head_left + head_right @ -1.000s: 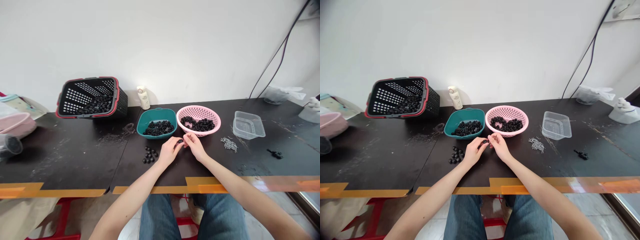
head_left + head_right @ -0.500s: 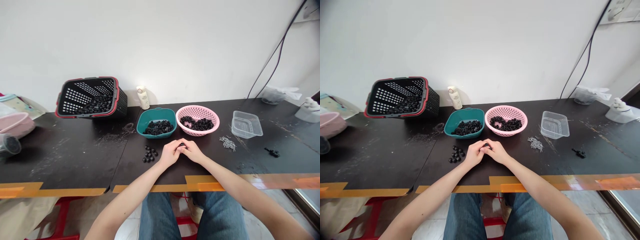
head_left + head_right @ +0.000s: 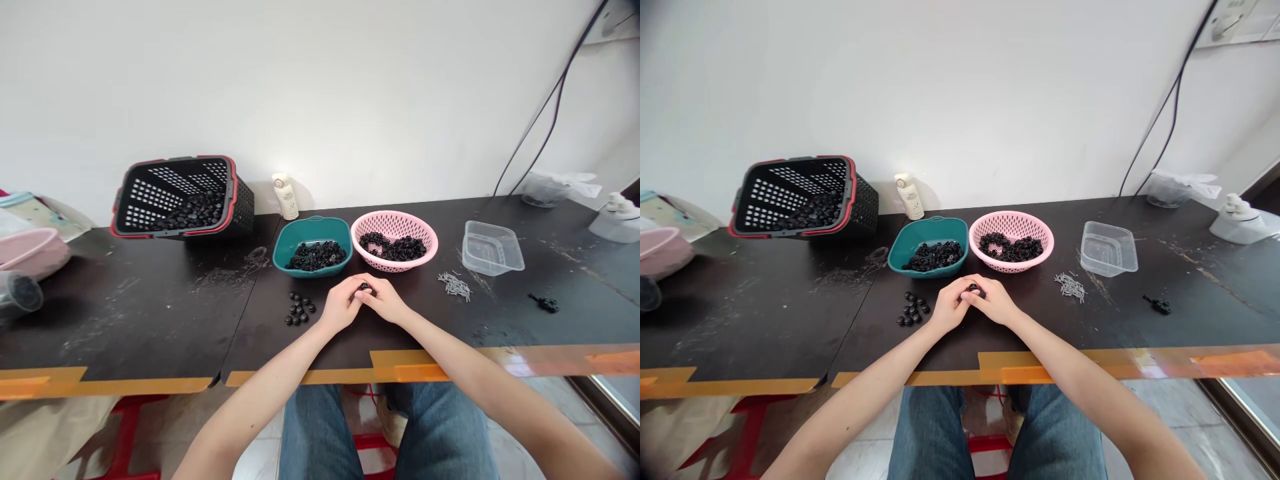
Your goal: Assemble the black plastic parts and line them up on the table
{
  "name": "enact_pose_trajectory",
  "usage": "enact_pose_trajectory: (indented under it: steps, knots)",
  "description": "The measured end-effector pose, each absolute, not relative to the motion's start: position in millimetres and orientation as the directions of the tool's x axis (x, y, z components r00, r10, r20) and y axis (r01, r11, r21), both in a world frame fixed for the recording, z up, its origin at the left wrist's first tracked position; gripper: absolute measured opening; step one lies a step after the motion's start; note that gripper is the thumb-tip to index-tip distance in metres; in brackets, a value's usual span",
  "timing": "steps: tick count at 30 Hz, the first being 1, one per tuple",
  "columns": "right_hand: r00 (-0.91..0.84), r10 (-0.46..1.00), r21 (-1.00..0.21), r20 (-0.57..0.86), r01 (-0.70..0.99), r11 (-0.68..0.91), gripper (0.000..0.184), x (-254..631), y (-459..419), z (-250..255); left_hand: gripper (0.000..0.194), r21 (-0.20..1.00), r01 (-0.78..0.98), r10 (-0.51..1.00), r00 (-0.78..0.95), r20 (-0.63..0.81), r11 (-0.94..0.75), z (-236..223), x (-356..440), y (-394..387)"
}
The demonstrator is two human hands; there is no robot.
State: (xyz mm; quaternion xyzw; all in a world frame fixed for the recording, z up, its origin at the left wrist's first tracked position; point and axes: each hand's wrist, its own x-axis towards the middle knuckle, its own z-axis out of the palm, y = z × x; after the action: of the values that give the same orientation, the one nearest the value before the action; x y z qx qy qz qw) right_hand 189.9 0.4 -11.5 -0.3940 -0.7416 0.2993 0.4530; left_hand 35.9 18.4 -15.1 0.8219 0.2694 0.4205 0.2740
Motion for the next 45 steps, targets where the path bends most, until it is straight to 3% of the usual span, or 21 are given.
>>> enact_pose_trajectory:
  steps: [7,13,18,21,25,28,34,40,43,45]
  knots:
    - [-0.265,0.858,-0.786,0.440,0.348,0.510,0.028,188.2,0.7,-13.6,0.023,0.699,0.202,0.691,0.481,0.540,-0.686,-15.4,36.2,17.9]
    - [-0.240,0.853,-0.782,0.464,0.341,0.521,0.043,191.2,0.7,-14.5,0.028,0.694,0.241,0.697,0.510,0.503,-0.678,-14.9,36.4,20.6]
    - [-0.161,0.814,-0.758,0.558,0.302,0.579,0.024,188.0,-1.8,-12.4,0.036,0.600,0.442,0.738,0.500,0.453,-0.667,-11.7,27.9,17.6]
    - [-0.162,0.810,-0.756,0.564,0.292,0.586,0.020,188.1,-0.7,-12.8,0.038,0.460,0.573,0.735,0.519,0.437,-0.678,-6.5,22.0,15.5]
    - [-0.246,0.866,-0.812,0.435,0.309,0.495,0.022,191.3,5.5,-22.9,0.040,0.101,0.722,0.703,0.615,0.357,-0.684,-1.6,10.8,10.8]
    - [-0.315,0.881,-0.776,0.353,0.428,0.464,0.019,192.3,9.6,-32.3,0.038,-0.121,0.758,0.706,0.644,0.294,-0.641,-3.1,-3.7,7.1]
    - [-0.323,0.881,-0.674,0.346,0.568,0.472,0.015,190.8,7.6,-33.0,0.036,-0.329,0.769,0.722,0.634,0.278,-0.548,-2.3,-36.9,1.5]
    - [-0.342,0.874,-0.645,0.346,0.590,0.486,0.014,186.6,2.7,-30.6,0.038,-0.352,0.769,0.687,0.637,0.350,-0.533,39.0,-50.4,17.1]
    - [-0.351,0.863,-0.639,0.364,0.579,0.506,0.014,185.5,1.7,-31.5,0.040,-0.277,0.890,0.792,0.450,0.413,-0.361,68.5,-45.3,55.5]
    - [-0.345,0.859,-0.637,0.379,0.577,0.512,0.014,186.5,1.5,-31.9,0.036,-0.217,0.935,0.906,0.333,0.263,-0.281,80.4,-36.4,86.0]
